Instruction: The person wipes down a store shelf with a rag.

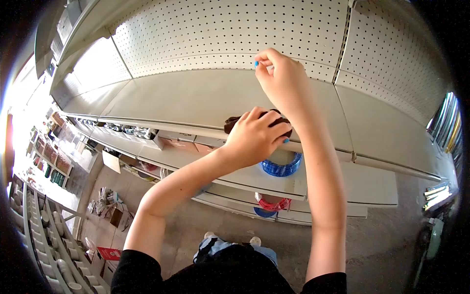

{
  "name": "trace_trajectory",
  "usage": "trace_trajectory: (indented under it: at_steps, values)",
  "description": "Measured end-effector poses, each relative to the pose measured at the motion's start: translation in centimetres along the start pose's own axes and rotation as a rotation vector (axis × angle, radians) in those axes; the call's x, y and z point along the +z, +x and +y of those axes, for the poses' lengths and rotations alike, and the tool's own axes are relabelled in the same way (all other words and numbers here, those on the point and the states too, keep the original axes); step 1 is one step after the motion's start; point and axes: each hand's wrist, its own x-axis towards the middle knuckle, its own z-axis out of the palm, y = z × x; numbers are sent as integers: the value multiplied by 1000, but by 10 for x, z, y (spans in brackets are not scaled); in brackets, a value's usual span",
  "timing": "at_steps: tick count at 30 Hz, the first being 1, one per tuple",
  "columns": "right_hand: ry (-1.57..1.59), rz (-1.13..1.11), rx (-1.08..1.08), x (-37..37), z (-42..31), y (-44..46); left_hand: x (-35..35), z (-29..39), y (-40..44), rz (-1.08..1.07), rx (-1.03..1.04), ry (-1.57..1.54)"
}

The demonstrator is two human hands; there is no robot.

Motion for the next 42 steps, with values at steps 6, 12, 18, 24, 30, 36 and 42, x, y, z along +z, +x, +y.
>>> trace_trajectory:
  at_steps: [6, 12, 18, 24, 30, 36, 42]
  values:
    - [5, 56, 67, 36, -10, -13, -8, -22, -19, 26, 95, 80]
    - [-20, 118, 88, 78, -26, -18, -51, -88, -73, 89, 73, 118]
    - [-48, 133, 80, 136, -51, -15, -105, -163, -131, 56, 0, 171]
    - [-225, 129, 52, 174, -42, -19, -143, -217, -166, 39, -2, 193]
    - [-211, 212, 32, 171, -30, -24, -159, -241, -182, 9, 0, 167]
    - [-126, 228, 95, 172, -33, -23, -156, -231, -175, 0, -51, 135]
    - [-136, 161, 35, 175, -45, -24, -127, -183, -130, -133, 5, -20]
